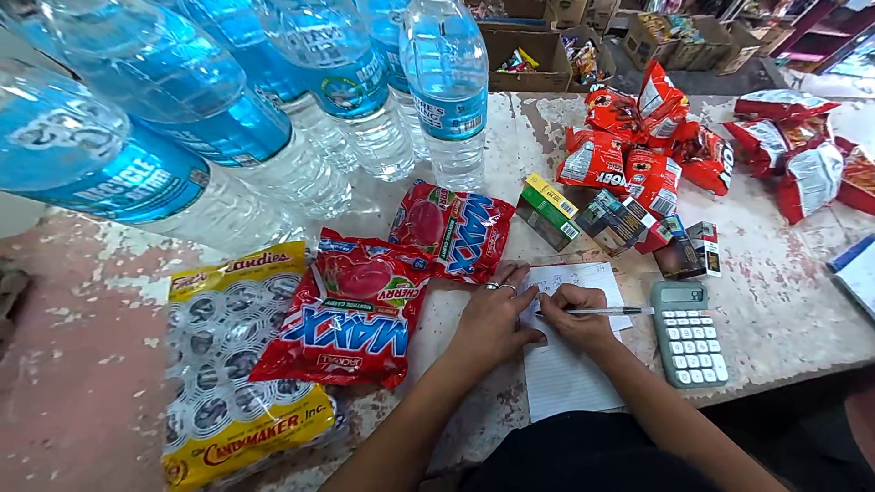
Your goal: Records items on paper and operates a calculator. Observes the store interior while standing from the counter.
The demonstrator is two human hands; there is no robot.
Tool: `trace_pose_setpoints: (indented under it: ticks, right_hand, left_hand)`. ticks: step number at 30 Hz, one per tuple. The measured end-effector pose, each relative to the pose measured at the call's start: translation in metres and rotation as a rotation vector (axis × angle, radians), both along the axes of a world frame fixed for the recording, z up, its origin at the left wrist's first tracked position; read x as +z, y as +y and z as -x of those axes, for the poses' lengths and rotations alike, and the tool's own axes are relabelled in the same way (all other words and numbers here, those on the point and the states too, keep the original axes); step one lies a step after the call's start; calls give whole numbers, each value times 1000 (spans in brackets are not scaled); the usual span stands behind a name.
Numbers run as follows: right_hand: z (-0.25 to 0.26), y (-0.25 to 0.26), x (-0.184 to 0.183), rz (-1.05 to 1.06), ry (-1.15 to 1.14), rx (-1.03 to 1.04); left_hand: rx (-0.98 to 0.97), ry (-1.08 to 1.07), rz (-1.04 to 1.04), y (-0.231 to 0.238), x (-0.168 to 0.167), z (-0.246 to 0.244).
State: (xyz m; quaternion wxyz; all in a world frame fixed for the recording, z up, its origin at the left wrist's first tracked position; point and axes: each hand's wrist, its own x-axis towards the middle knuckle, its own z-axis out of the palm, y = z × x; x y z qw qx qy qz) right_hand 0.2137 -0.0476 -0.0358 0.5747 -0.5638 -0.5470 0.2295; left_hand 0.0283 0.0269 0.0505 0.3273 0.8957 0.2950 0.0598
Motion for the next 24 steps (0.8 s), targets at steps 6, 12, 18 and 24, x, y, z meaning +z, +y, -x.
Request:
trace_pose_setpoints:
  ticks: [6,12,18,24]
  right_hand:
    - [1,0,-2,5,-18,-2]
    - [2,-1,-1,13,-56,-21]
    - [2,0,1,11,-52,-26]
    - [1,-1,2,8,-41,-40]
  left_hand:
    - [6,15,-7,0,-2,0]
    - [-1,39,15,1,0,-1]
    - [-12,55,14,1,2,-1]
    - [-8,47,14,1,2,0]
